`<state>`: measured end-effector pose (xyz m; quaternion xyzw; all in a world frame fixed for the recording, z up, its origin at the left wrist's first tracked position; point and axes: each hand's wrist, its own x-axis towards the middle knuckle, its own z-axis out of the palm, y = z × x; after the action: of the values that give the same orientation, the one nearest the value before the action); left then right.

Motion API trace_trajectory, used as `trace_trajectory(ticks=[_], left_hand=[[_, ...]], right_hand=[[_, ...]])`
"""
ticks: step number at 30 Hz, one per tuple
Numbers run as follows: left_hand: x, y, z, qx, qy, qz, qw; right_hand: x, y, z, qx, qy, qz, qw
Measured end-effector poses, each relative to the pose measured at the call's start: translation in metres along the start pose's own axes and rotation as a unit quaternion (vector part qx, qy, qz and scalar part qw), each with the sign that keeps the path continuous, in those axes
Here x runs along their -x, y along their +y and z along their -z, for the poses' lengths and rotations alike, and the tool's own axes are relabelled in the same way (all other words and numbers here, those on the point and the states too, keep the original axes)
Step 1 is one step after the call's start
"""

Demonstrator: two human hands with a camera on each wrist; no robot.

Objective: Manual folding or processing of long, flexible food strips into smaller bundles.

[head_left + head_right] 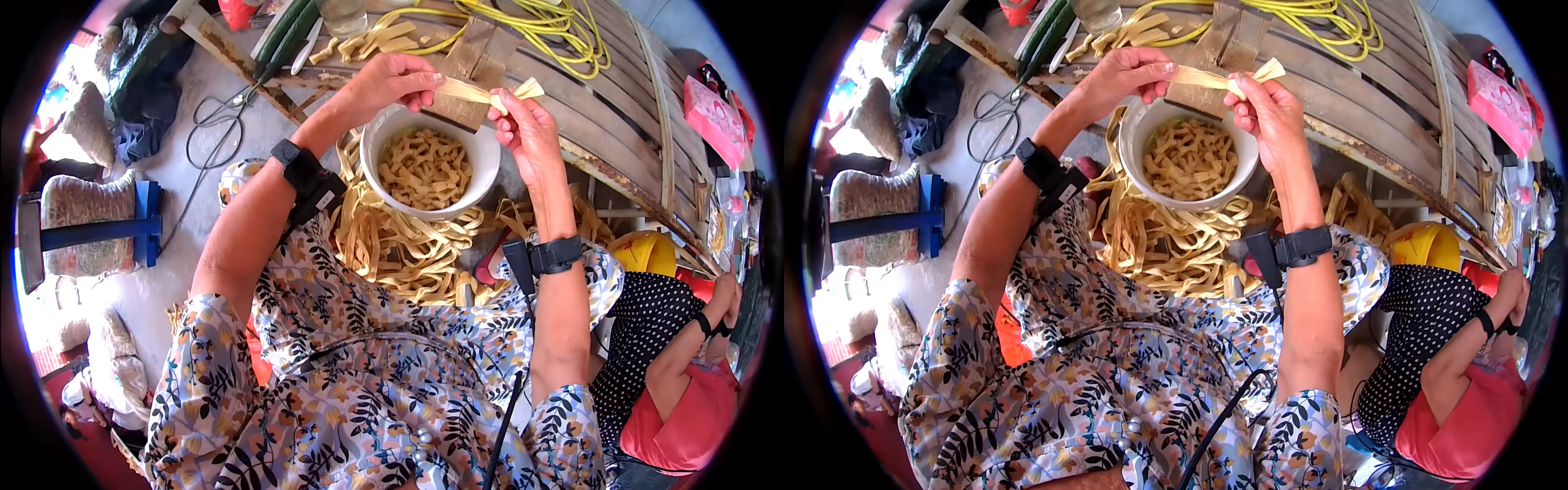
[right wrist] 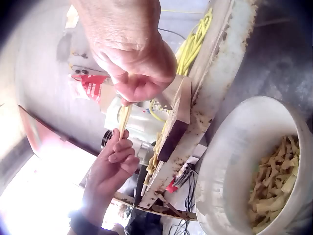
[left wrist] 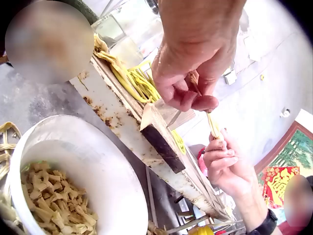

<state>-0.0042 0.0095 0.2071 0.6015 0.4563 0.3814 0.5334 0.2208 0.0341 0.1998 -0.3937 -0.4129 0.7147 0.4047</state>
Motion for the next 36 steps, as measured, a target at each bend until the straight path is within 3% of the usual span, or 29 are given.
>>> trace_trajectory(ticks=[3,11,29,36], left_hand=[[-0.021,-0.004,-0.001,0.051,0.057,-0.019,0.997],[-0.069,-0.013,0.003,-0.001,0.147,-0.066,0.987],[-0.082,-0.014,0.000,0.005,0.190,-0.053,0.980],[-0.081,-0.032,-0.006,-0.176,0.264,-0.042,0.947]], right_hand=[[-0.016,-0.001,0.004,-0.060,0.033,0.031,0.997],[-0.054,-0.005,0.001,-0.108,0.084,0.088,0.987],[-0.066,0.001,0.002,-0.113,0.102,0.095,0.984],[-0.062,0.015,0.006,0.013,0.165,0.082,0.983]])
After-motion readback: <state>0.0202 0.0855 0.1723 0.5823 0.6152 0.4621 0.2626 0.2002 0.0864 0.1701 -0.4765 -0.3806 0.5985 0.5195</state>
